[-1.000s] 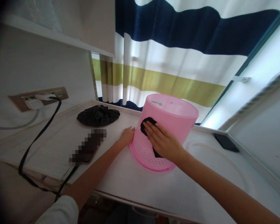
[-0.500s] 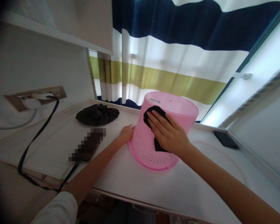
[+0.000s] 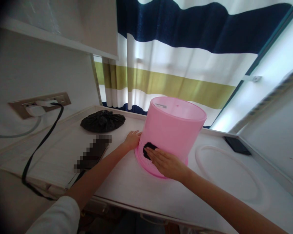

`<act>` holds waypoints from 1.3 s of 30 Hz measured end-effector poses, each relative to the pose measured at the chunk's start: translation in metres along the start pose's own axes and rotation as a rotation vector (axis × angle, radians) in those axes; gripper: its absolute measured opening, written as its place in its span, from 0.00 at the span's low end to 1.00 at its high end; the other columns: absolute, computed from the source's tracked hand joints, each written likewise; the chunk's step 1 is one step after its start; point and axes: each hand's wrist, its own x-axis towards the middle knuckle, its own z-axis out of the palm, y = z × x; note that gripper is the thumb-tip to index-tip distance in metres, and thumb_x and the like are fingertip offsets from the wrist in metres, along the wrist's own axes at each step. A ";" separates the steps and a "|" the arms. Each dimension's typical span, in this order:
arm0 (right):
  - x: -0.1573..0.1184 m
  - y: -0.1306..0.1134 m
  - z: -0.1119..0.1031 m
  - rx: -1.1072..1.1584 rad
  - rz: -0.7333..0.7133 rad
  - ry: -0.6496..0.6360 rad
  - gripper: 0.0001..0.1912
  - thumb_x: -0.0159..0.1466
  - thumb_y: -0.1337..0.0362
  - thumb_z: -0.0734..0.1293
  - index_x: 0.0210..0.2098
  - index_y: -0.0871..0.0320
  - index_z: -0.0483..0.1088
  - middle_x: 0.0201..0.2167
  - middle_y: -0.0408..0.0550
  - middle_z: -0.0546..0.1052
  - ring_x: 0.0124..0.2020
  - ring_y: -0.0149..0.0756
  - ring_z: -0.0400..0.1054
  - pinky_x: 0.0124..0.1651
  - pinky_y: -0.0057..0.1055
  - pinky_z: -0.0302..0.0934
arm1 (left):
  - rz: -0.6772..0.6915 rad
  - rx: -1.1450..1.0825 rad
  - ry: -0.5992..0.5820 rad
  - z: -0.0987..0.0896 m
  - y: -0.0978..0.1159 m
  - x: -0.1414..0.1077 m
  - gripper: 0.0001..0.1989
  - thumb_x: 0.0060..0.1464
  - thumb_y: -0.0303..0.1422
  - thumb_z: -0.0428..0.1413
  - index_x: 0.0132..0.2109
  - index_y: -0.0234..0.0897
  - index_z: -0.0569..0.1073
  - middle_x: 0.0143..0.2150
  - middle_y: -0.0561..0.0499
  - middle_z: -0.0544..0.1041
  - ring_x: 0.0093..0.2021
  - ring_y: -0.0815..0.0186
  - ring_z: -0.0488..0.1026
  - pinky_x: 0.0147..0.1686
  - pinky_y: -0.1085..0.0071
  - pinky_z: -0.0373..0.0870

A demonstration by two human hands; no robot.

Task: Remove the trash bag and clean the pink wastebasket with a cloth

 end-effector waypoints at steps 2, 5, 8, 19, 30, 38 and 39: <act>0.004 0.013 -0.013 -0.035 0.039 0.004 0.20 0.60 0.70 0.55 0.52 0.65 0.59 0.56 0.51 0.56 0.57 0.34 0.48 0.58 0.33 0.44 | 0.012 0.010 0.007 -0.001 -0.001 0.000 0.17 0.54 0.27 0.41 0.49 0.40 0.65 0.51 0.48 0.66 0.55 0.59 0.55 0.49 0.61 0.54; 0.016 0.040 -0.040 -0.099 0.162 0.049 0.20 0.60 0.71 0.55 0.53 0.63 0.58 0.56 0.50 0.56 0.57 0.34 0.46 0.57 0.37 0.44 | 0.015 0.023 0.016 -0.003 -0.003 0.001 0.17 0.54 0.26 0.41 0.48 0.40 0.66 0.51 0.48 0.67 0.55 0.59 0.56 0.49 0.61 0.55; 0.029 0.065 -0.065 -0.128 0.270 0.100 0.20 0.60 0.71 0.55 0.52 0.62 0.58 0.56 0.52 0.57 0.57 0.39 0.46 0.56 0.43 0.44 | 0.021 0.031 0.023 -0.003 -0.004 0.002 0.16 0.54 0.26 0.41 0.47 0.41 0.67 0.50 0.48 0.68 0.54 0.60 0.57 0.48 0.62 0.56; 0.042 0.054 -0.064 -0.102 0.249 0.120 0.20 0.60 0.71 0.54 0.52 0.64 0.58 0.55 0.54 0.58 0.57 0.38 0.48 0.55 0.40 0.48 | 0.109 0.036 0.046 -0.005 -0.013 0.012 0.14 0.53 0.28 0.45 0.46 0.39 0.68 0.48 0.48 0.70 0.51 0.62 0.62 0.45 0.66 0.59; 0.006 -0.003 -0.009 -0.014 -0.034 0.009 0.21 0.59 0.71 0.54 0.52 0.70 0.58 0.55 0.54 0.57 0.56 0.34 0.49 0.61 0.32 0.38 | 0.075 0.039 0.049 -0.003 -0.012 0.008 0.12 0.53 0.27 0.45 0.41 0.36 0.70 0.44 0.46 0.72 0.52 0.60 0.60 0.43 0.65 0.59; 0.010 0.014 -0.024 -0.030 -0.051 0.008 0.20 0.59 0.69 0.56 0.51 0.67 0.59 0.55 0.53 0.58 0.57 0.34 0.49 0.59 0.32 0.42 | 0.058 0.001 0.034 -0.002 -0.013 0.010 0.12 0.53 0.29 0.47 0.43 0.39 0.69 0.45 0.48 0.71 0.50 0.63 0.62 0.43 0.69 0.60; 0.013 0.022 -0.031 -0.049 -0.012 0.021 0.20 0.60 0.70 0.56 0.52 0.67 0.59 0.55 0.52 0.58 0.57 0.34 0.48 0.59 0.32 0.43 | 0.061 -0.005 0.032 -0.002 -0.013 0.010 0.12 0.53 0.29 0.46 0.43 0.39 0.69 0.45 0.48 0.71 0.50 0.63 0.62 0.43 0.69 0.60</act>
